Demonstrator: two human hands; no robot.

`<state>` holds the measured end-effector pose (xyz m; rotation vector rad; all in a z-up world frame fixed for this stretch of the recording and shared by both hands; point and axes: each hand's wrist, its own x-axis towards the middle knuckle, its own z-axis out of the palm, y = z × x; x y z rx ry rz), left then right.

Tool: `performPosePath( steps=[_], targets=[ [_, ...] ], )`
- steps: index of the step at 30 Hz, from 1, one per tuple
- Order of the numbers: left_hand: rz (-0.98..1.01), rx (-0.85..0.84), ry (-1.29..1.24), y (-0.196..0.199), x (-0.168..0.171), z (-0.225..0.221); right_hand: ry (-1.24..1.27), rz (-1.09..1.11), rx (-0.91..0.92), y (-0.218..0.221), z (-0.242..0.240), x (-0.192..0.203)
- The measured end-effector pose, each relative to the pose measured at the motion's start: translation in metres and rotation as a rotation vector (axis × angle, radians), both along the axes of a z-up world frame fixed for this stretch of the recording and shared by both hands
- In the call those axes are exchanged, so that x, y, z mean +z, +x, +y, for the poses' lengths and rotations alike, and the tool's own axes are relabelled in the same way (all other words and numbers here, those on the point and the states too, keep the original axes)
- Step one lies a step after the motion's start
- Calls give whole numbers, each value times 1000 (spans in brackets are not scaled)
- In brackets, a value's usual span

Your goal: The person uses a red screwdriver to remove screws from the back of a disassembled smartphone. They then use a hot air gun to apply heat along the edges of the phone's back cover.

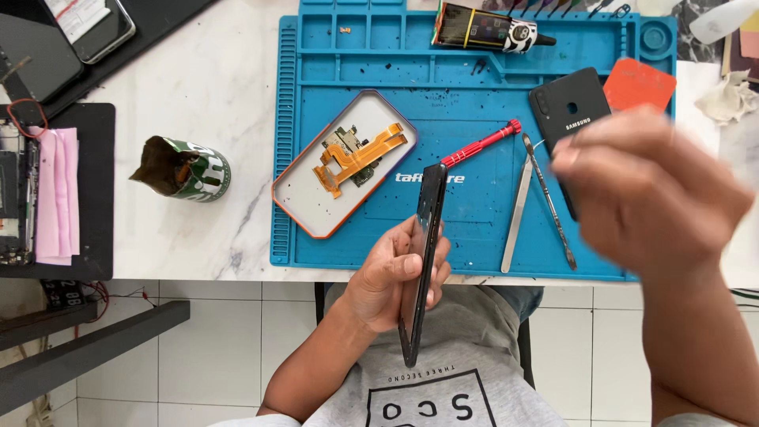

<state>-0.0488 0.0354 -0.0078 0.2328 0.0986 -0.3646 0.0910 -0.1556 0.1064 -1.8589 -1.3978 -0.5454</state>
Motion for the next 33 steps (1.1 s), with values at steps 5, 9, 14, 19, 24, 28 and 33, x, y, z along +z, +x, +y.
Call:
performPosePath(
  steps=[5,9,14,19,24,28,33],
  targets=[
    [9,41,166,-2,6,-6,-78,-181,160,-24,10,14],
    [36,114,361,-4,5,-11,-88,-301,194,-21,12,7],
    [72,99,449,-3,11,-12,-82,-356,221,-17,13,0],
    [79,72,485,-1,14,-11,-120,-429,231,-11,13,-5],
    [108,95,684,0,26,-9,-82,-435,351,-2,15,-6],
    [88,134,672,-2,30,-12,-172,-257,311,-7,8,-26],
    [225,131,647,0,30,-10,145,224,-106,-31,2,-63]
  ],
)
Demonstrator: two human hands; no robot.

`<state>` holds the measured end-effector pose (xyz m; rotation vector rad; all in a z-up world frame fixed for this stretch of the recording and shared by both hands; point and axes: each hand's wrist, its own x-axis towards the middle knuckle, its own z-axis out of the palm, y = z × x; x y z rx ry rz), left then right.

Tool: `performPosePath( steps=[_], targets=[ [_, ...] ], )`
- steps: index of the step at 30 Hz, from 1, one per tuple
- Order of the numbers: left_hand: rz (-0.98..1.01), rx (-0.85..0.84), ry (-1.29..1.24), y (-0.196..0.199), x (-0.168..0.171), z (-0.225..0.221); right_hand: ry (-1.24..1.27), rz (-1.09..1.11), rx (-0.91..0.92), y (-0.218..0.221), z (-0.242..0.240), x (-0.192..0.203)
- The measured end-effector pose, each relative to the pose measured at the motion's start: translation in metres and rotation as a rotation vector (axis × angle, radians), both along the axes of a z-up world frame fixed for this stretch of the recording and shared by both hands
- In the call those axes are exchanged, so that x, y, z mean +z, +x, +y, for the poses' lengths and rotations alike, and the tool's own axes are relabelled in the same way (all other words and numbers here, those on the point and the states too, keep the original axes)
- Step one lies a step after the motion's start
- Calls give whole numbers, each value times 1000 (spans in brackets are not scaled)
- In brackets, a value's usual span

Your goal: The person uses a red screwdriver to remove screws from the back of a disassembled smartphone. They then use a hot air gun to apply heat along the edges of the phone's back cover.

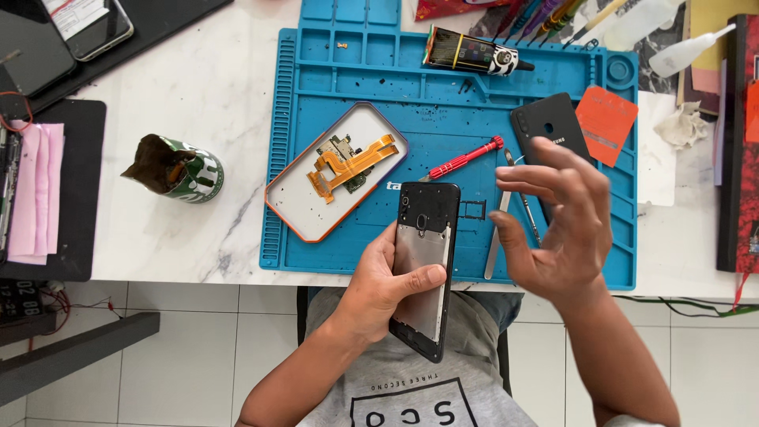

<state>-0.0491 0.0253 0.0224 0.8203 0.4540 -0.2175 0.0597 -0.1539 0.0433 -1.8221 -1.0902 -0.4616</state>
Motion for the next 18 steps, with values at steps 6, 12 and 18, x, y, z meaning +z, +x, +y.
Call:
performPosePath(
  steps=[6,12,18],
  targets=[
    [-124,53,35,1,-4,-6,-95,-228,5,-5,21,-26],
    [-115,62,60,3,-1,-2,-245,-140,57,-6,17,-21],
    [-95,140,-81,0,-25,-5,-148,313,88,46,8,17]
  ],
)
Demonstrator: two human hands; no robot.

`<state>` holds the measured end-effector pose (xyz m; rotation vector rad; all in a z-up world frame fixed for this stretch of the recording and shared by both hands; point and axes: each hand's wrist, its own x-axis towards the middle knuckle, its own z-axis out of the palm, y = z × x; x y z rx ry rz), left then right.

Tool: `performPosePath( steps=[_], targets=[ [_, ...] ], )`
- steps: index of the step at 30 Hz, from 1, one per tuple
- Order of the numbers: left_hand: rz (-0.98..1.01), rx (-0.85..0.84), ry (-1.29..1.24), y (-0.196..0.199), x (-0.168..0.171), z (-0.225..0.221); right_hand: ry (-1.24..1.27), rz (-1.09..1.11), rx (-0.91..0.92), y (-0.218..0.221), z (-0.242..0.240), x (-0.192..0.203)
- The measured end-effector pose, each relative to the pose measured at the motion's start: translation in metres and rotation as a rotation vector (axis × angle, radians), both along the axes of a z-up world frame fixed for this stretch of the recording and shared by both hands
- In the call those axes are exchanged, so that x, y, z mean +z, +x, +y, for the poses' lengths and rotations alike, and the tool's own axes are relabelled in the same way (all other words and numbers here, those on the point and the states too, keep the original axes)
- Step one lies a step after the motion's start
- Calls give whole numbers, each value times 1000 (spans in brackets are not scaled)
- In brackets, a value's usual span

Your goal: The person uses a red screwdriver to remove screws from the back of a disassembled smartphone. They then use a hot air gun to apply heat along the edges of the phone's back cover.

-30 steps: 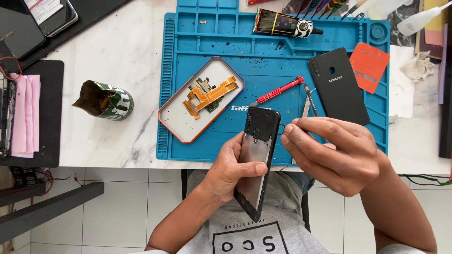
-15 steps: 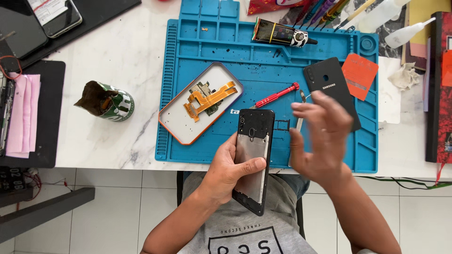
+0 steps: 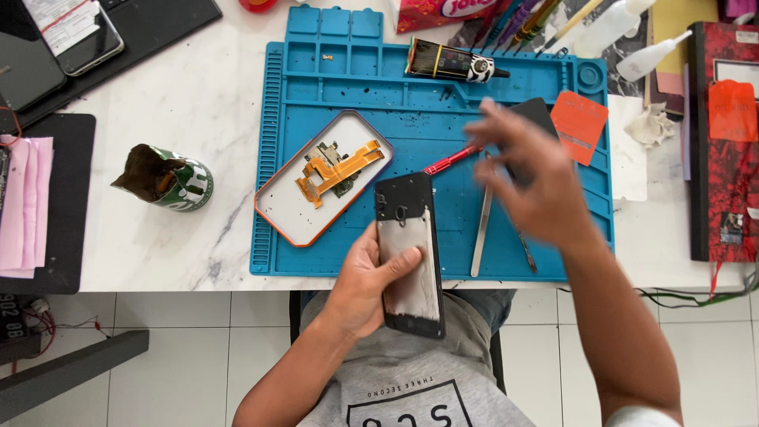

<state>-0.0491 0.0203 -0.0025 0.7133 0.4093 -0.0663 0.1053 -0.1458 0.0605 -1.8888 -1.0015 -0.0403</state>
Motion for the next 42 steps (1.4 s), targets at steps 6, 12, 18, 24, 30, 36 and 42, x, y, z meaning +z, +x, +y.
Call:
performPosePath(
  steps=[6,12,18,24,30,36,42],
  targets=[
    [-81,-140,-229,3,24,15,-456,-425,-302,101,-8,-43],
    [-225,-243,-383,0,4,24,-665,-262,-357,109,22,-50],
    [-368,-178,-568,-4,-6,24,-397,-377,-326,95,17,-52],
    [-406,-80,-350,-2,3,21,-363,-242,-189,-15,9,-10],
    [-467,-33,-420,-2,-2,18,-309,-167,-101,-79,-2,-40],
    [-449,53,-410,1,-14,12,-72,420,-207,-71,-8,-33],
    [-419,62,-400,-2,-15,9,92,577,-228,-76,-3,-52]
  ],
)
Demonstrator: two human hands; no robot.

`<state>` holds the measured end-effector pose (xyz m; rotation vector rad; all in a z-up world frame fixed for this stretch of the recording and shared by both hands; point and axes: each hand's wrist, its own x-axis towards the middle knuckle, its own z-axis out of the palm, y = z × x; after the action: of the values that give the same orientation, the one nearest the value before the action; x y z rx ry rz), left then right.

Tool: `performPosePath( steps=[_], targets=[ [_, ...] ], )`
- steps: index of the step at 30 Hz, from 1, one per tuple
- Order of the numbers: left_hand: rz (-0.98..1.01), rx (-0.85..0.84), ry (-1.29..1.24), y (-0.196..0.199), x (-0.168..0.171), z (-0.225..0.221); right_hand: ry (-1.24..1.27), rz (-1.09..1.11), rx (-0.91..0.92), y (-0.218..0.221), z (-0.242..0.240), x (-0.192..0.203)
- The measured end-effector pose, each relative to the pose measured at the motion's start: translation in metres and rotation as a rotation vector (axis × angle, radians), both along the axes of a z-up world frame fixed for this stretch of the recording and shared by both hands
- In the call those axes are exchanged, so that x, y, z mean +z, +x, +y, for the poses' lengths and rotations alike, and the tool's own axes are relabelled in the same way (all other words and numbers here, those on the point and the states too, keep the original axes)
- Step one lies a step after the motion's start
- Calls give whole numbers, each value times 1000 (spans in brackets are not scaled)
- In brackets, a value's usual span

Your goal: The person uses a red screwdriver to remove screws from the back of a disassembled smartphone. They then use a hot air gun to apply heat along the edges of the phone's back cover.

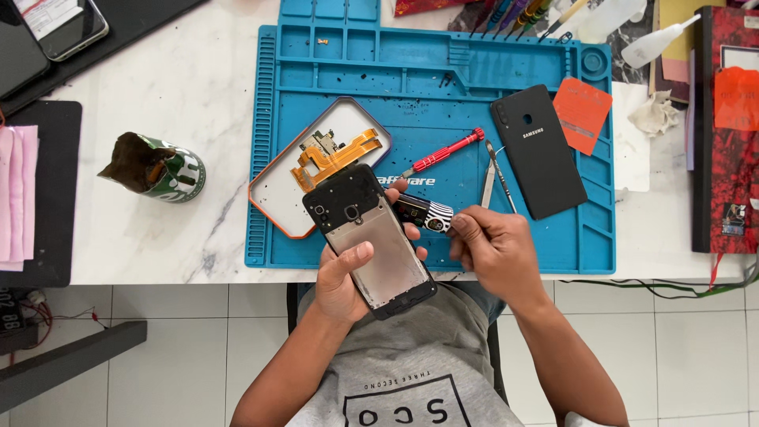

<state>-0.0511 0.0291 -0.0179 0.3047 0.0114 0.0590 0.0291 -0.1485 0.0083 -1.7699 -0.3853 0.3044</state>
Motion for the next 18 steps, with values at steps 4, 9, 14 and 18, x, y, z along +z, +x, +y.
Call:
performPosePath(
  steps=[4,9,14,18],
  targets=[
    [13,12,-12,5,2,3,-57,-169,-74,-7,1,7],
    [5,11,-25,5,4,6,3,-97,47,-5,-4,9],
    [-1,18,-26,2,0,6,-35,-204,16,0,6,22],
    [-2,21,-43,3,2,6,15,-88,84,3,6,14]
  ],
)
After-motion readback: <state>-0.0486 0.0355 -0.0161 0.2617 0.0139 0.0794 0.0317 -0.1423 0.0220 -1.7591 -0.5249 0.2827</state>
